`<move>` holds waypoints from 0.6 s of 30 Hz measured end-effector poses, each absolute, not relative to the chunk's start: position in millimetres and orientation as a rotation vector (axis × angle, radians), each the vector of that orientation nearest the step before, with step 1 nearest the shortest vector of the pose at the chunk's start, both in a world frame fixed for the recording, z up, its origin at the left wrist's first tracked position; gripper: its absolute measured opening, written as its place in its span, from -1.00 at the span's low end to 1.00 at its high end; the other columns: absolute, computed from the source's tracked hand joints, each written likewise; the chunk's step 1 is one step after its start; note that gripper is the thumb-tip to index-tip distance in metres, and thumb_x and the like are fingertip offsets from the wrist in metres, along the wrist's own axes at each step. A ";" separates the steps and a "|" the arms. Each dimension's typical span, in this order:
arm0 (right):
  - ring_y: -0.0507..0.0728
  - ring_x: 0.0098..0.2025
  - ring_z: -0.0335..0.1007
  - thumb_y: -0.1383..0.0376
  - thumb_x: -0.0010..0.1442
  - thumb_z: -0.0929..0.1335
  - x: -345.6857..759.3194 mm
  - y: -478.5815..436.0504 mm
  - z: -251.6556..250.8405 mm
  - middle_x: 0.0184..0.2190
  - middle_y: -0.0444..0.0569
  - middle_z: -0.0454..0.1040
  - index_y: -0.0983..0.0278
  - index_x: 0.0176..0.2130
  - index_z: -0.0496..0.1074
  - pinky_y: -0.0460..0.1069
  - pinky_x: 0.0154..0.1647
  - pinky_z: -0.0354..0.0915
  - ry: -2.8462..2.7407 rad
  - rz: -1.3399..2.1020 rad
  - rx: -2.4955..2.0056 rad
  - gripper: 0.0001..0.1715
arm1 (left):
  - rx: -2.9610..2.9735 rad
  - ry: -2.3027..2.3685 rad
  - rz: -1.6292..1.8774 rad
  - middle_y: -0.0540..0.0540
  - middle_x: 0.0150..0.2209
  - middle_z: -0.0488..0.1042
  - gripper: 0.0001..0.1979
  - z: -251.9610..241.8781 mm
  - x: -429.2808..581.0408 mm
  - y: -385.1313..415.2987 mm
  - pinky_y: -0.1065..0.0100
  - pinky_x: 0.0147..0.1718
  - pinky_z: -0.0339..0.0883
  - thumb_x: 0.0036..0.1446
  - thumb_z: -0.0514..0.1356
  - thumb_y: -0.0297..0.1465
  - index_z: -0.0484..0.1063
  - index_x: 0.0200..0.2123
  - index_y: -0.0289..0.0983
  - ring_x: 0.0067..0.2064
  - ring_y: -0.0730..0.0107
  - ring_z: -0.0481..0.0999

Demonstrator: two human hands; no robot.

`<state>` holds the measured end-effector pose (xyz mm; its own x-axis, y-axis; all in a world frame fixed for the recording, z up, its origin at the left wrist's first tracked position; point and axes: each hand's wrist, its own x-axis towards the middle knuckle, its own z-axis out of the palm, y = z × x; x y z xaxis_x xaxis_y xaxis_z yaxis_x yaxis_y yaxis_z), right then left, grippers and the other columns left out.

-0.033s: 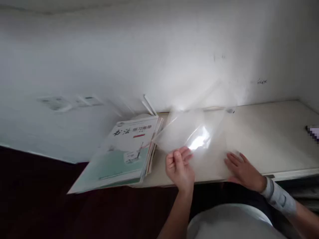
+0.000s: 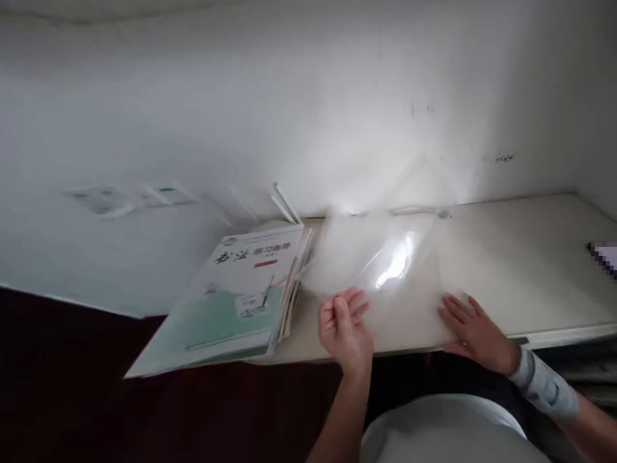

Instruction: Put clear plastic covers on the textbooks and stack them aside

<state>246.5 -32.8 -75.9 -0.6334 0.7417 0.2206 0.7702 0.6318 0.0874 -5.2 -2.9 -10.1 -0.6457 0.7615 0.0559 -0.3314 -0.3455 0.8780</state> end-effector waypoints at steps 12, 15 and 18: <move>0.26 0.21 0.09 0.09 0.25 0.18 354.7 -61.4 -82.2 0.15 0.04 0.27 0.19 0.09 0.31 0.24 0.19 -0.10 -2.459 -0.449 -1.699 -0.52 | 1.407 2.131 1.630 0.01 -0.43 0.33 -0.72 -74.8 -54.3 -32.0 0.24 -0.21 0.29 -0.08 0.22 -0.17 0.32 -0.56 -0.26 -0.34 0.39 0.37; 0.27 0.21 0.09 0.09 0.28 0.13 368.0 -69.7 -74.4 0.18 0.11 0.22 0.25 0.04 0.35 0.24 0.21 -0.13 -2.294 -0.552 -1.876 -0.52 | 1.702 2.172 1.634 0.05 -0.56 0.23 -0.67 -79.3 -62.1 -45.6 0.29 -0.33 0.27 0.01 0.18 -0.23 0.18 -0.66 -0.24 -0.46 0.42 0.29; 0.33 0.23 0.05 0.05 0.27 0.11 359.4 -62.1 -64.9 0.21 0.23 0.13 0.35 0.10 0.28 0.26 0.18 -0.05 -2.128 -0.607 -2.021 -0.41 | 1.946 2.038 1.836 0.04 -0.57 0.27 -0.75 -69.8 -49.1 -50.3 0.34 -0.39 0.27 0.05 0.17 -0.33 0.23 -0.60 -0.24 -0.49 0.43 0.30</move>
<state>359.4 -62.1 -64.9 -0.0849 0.9235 0.3742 0.9818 0.0136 0.1893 -49.1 -50.3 -69.8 -0.3143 0.5728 0.7571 0.8124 -0.2503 0.5266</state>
